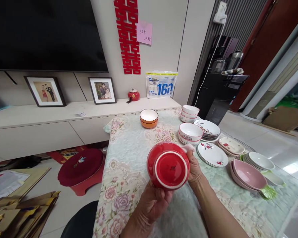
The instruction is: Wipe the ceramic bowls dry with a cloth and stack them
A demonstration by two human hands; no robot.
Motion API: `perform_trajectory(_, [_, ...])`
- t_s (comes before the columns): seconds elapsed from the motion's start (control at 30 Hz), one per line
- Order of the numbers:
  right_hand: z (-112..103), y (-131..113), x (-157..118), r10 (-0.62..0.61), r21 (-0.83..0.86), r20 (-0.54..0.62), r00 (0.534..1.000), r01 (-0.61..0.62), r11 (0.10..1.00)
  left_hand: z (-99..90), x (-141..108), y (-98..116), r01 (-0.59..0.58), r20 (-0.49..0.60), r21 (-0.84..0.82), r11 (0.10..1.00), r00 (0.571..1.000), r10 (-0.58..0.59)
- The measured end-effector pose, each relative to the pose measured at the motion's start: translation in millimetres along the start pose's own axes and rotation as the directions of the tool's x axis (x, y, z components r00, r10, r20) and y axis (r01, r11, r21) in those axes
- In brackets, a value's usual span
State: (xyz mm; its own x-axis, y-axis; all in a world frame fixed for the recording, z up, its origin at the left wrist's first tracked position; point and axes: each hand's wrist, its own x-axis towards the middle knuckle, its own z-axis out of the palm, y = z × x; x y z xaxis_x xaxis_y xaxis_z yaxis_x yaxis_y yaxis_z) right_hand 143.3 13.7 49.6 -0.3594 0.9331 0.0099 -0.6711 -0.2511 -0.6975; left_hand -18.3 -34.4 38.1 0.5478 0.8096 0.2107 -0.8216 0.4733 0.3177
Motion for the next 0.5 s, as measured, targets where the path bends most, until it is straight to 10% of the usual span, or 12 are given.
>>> perform_trajectory(0.5, [3.4, 1.2, 2.8, -0.008, 0.020, 0.006, 1.000, 0.008, 1.000, -13.4, -3.6, -1.8, 0.028, 0.019, 0.002, 1.000, 0.999, -0.028])
